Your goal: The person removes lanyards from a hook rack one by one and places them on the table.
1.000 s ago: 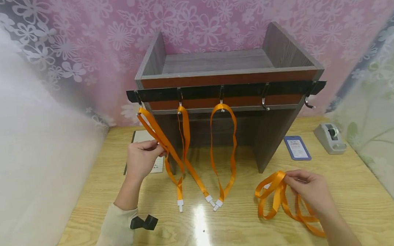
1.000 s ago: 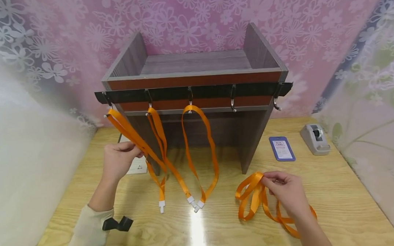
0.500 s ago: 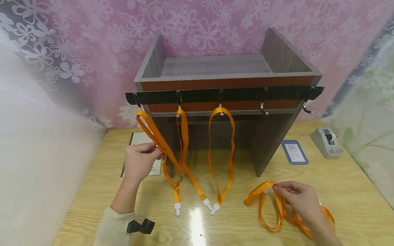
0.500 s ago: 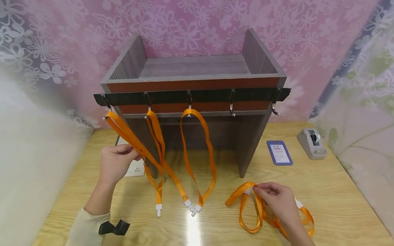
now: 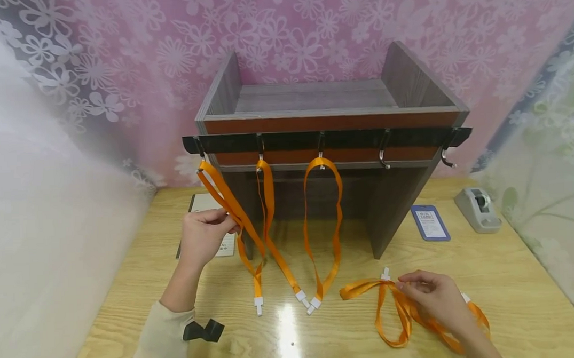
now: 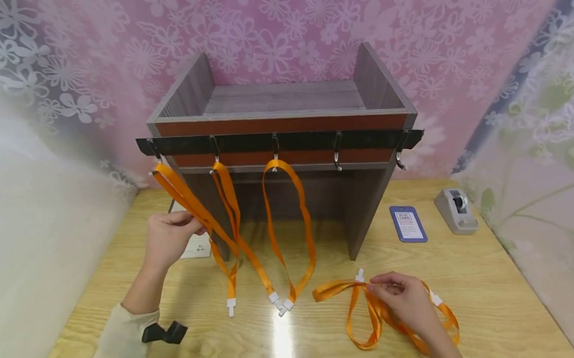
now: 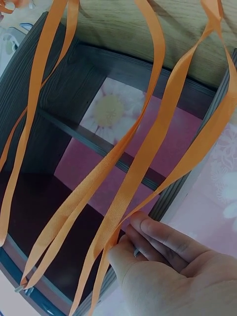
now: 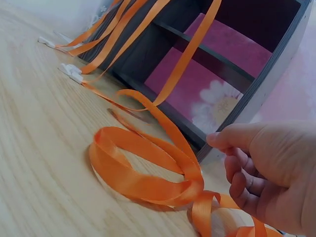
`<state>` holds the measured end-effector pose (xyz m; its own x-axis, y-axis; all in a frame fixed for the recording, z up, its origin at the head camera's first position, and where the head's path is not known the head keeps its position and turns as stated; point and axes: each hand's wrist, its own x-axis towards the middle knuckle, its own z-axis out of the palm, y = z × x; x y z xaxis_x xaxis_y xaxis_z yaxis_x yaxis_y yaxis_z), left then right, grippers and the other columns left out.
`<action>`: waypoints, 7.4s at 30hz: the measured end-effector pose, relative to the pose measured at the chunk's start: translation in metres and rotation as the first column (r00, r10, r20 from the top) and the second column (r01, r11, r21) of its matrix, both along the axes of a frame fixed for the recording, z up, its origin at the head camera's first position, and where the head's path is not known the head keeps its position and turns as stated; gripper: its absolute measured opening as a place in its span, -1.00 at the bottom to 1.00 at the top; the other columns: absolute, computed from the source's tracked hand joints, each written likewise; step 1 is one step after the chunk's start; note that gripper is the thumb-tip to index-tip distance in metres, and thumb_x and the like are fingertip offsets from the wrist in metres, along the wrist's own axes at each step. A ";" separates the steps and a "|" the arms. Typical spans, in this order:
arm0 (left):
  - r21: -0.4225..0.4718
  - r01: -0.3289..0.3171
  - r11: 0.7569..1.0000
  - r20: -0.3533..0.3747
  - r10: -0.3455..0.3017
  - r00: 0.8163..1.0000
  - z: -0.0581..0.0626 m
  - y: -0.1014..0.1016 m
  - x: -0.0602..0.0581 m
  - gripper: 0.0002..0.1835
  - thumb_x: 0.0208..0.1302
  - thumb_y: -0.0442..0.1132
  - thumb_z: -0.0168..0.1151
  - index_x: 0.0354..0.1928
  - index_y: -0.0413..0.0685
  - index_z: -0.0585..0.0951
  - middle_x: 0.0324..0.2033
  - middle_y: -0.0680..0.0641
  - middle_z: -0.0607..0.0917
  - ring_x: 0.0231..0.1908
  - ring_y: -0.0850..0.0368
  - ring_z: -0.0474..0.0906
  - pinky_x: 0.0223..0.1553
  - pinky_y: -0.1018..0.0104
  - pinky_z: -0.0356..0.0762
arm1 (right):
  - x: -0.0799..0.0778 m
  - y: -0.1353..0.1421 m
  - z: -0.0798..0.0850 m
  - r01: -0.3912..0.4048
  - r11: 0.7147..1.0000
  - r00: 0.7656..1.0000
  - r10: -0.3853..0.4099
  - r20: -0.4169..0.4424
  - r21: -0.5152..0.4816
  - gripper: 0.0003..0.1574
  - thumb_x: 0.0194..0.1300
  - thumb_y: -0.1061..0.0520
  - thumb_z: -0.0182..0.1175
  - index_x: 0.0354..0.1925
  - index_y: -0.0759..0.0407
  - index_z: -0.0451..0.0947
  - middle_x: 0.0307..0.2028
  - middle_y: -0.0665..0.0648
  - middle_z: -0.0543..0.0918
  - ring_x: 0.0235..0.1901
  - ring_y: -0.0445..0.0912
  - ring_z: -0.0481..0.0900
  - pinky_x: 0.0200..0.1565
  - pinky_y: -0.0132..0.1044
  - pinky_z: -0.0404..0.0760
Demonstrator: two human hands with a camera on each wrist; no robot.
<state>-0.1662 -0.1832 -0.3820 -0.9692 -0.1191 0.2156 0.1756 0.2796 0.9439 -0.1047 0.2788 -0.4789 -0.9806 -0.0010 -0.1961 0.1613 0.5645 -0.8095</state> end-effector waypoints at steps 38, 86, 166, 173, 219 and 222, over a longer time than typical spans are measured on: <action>-0.031 -0.016 0.999 0.026 0.016 1.000 0.000 0.000 0.000 -0.75 0.23 -0.19 0.42 -0.23 -0.28 0.80 -0.58 0.08 0.78 -0.49 0.27 0.72 -0.33 0.39 0.70 | -0.016 -0.029 0.058 -0.115 0.991 0.975 0.098 -0.199 -0.073 -0.50 0.29 -0.09 0.36 0.09 0.16 0.67 -0.48 0.04 0.58 -0.58 -0.19 0.43 -0.62 -0.25 0.35; -0.038 -0.016 0.999 0.032 0.017 0.999 0.000 0.000 0.001 -0.72 0.23 -0.23 0.41 -0.14 -0.33 0.77 -0.50 -0.09 0.81 -0.50 0.28 0.73 -0.43 0.41 0.67 | -0.061 -0.133 0.085 -0.167 0.920 0.951 0.055 -0.305 -0.356 -0.48 0.16 0.00 0.49 0.05 0.21 0.70 -0.43 -0.06 0.61 -0.55 -0.27 0.40 -0.53 -0.43 0.34; 0.004 -0.008 1.000 0.018 0.008 1.000 -0.003 0.000 -0.002 -0.71 0.24 -0.27 0.40 -0.09 -0.36 0.74 -0.48 -0.13 0.81 -0.51 0.29 0.74 -0.51 0.40 0.64 | -0.006 -0.127 0.202 -0.598 0.728 0.407 -0.086 -0.910 -0.336 -0.89 0.06 0.44 0.44 -0.43 0.55 0.71 -0.26 0.13 0.82 -0.50 -0.18 0.48 -0.50 -0.49 0.25; 0.016 -0.008 1.000 0.031 0.008 0.999 -0.003 0.000 -0.002 -0.69 0.24 -0.28 0.39 -0.07 -0.38 0.73 -0.48 -0.11 0.81 -0.50 0.28 0.74 -0.48 0.41 0.65 | -0.007 -0.121 0.189 -0.636 0.695 0.424 -0.049 -0.904 -0.335 -0.93 0.09 0.48 0.40 -0.38 0.54 0.71 -0.24 0.17 0.82 -0.43 -0.16 0.62 -0.46 -0.49 0.38; 0.027 -0.006 1.000 0.005 0.006 1.000 -0.004 -0.002 -0.002 -0.73 0.22 -0.28 0.40 -0.10 -0.35 0.75 -0.50 -0.10 0.81 -0.52 0.26 0.74 -0.56 0.42 0.60 | -0.013 -0.095 0.061 -0.447 0.886 0.752 0.298 -0.588 -0.122 -0.79 0.17 0.37 0.40 -0.31 0.08 0.79 -0.46 0.02 0.73 -0.61 -0.27 0.44 -0.62 -0.44 0.45; 0.047 -0.003 0.999 0.014 0.002 1.000 -0.003 -0.001 -0.001 -0.71 0.22 -0.31 0.39 -0.07 -0.38 0.73 -0.46 -0.18 0.81 -0.53 0.26 0.74 -0.46 0.40 0.68 | -0.014 -0.096 0.052 -0.455 0.883 0.749 0.311 -0.585 -0.113 -0.80 0.17 0.37 0.39 -0.33 0.08 0.78 -0.47 0.01 0.72 -0.62 -0.29 0.42 -0.63 -0.46 0.44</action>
